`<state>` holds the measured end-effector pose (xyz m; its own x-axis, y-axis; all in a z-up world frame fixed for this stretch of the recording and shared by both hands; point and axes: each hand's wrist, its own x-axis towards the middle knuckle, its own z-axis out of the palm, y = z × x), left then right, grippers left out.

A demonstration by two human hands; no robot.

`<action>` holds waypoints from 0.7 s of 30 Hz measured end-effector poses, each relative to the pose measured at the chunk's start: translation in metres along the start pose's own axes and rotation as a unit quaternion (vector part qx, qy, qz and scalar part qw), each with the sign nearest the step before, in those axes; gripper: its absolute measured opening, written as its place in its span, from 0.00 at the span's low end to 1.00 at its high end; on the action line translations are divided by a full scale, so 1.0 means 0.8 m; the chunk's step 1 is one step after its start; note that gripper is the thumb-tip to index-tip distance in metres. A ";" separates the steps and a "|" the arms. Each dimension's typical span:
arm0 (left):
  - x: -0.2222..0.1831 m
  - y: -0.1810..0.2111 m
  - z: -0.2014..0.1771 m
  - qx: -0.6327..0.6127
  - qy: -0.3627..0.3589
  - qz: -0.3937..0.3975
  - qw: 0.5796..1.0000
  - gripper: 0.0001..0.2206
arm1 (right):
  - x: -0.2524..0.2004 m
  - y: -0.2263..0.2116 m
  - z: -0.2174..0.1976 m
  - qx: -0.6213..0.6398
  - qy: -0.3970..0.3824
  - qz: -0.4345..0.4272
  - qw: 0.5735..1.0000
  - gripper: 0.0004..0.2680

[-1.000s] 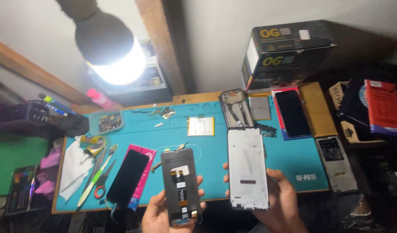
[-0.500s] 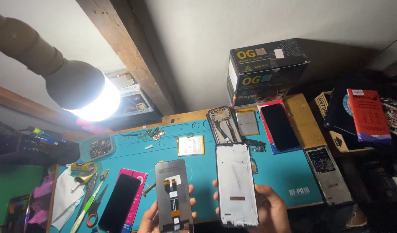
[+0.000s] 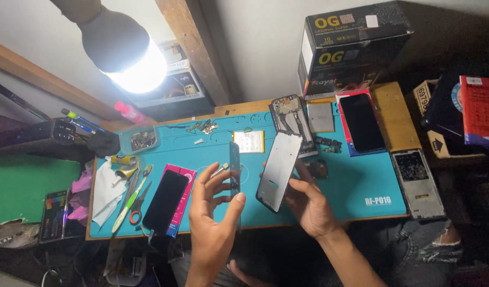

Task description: Inspecting and preparing smartphone components including screens, batteries, and frames for repair.

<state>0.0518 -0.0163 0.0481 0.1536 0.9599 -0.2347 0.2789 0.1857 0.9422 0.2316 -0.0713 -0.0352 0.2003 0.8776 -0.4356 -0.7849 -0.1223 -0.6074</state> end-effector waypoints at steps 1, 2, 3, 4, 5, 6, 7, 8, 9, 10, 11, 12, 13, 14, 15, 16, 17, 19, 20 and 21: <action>-0.003 0.001 -0.001 0.002 -0.002 -0.004 1.000 0.31 | -0.003 0.002 0.001 0.002 0.004 0.002 1.000 0.26; -0.005 0.002 -0.001 0.045 -0.008 0.004 0.999 0.33 | -0.004 0.004 0.001 0.008 -0.012 -0.004 1.000 0.26; -0.007 0.002 -0.001 0.088 -0.015 0.013 0.996 0.34 | -0.005 0.006 0.002 0.015 -0.029 -0.011 0.999 0.26; -0.011 0.002 -0.001 0.091 -0.017 0.009 0.996 0.34 | -0.003 0.015 -0.010 0.018 -0.026 -0.008 0.999 0.26; -0.015 0.002 -0.001 0.097 -0.029 0.020 0.995 0.35 | -0.001 0.024 -0.021 0.015 -0.033 -0.019 0.999 0.25; -0.018 0.002 -0.001 0.103 -0.041 0.033 0.993 0.36 | 0.003 0.032 -0.031 0.013 -0.042 -0.031 0.999 0.23; -0.022 0.004 -0.002 0.105 -0.042 0.031 0.993 0.36 | -0.001 0.031 -0.027 0.016 -0.040 -0.029 0.999 0.23; -0.024 0.006 -0.002 0.113 -0.047 0.024 0.992 0.36 | -0.004 0.027 -0.022 0.021 -0.049 -0.031 0.998 0.24; -0.027 0.008 -0.002 0.120 -0.052 0.017 0.991 0.36 | -0.006 0.024 -0.017 0.027 -0.057 -0.033 0.997 0.24; -0.029 0.007 -0.003 0.121 -0.053 0.014 0.991 0.36 | -0.009 0.023 -0.017 0.028 -0.055 -0.031 0.998 0.24; -0.032 0.006 -0.004 0.126 -0.052 0.019 0.990 0.36 | -0.012 0.022 -0.016 0.020 -0.060 -0.032 0.997 0.24; -0.033 0.005 -0.005 0.131 -0.051 0.026 0.990 0.37 | -0.012 0.019 -0.014 0.012 -0.067 -0.035 0.997 0.24; -0.033 0.005 -0.005 0.131 -0.051 0.025 0.990 0.37 | -0.013 0.018 -0.014 0.012 -0.066 -0.034 0.997 0.24; -0.035 0.004 -0.006 0.135 -0.053 0.028 0.989 0.37 | -0.015 0.018 -0.013 0.014 -0.065 -0.032 0.997 0.25; -0.037 0.004 -0.007 0.139 -0.054 0.031 0.988 0.37 | -0.017 0.018 -0.012 0.017 -0.063 -0.030 0.997 0.25; -0.037 0.003 -0.007 0.140 -0.053 0.030 0.988 0.37 | -0.018 0.020 -0.014 0.017 -0.063 -0.028 0.997 0.25; -0.038 0.003 -0.007 0.143 -0.055 0.047 0.987 0.36 | -0.018 0.021 -0.015 0.021 -0.065 -0.026 0.997 0.25; -0.038 0.002 -0.009 0.147 -0.056 0.065 0.985 0.36 | -0.020 0.020 -0.013 0.024 -0.067 -0.024 0.997 0.26; -0.038 0.002 -0.009 0.151 -0.060 0.071 0.984 0.36 | -0.022 0.019 -0.011 0.018 -0.071 -0.025 0.997 0.26; -0.039 0.002 -0.009 0.156 -0.063 0.077 0.983 0.36 | -0.025 0.018 -0.009 0.011 -0.075 -0.027 0.997 0.26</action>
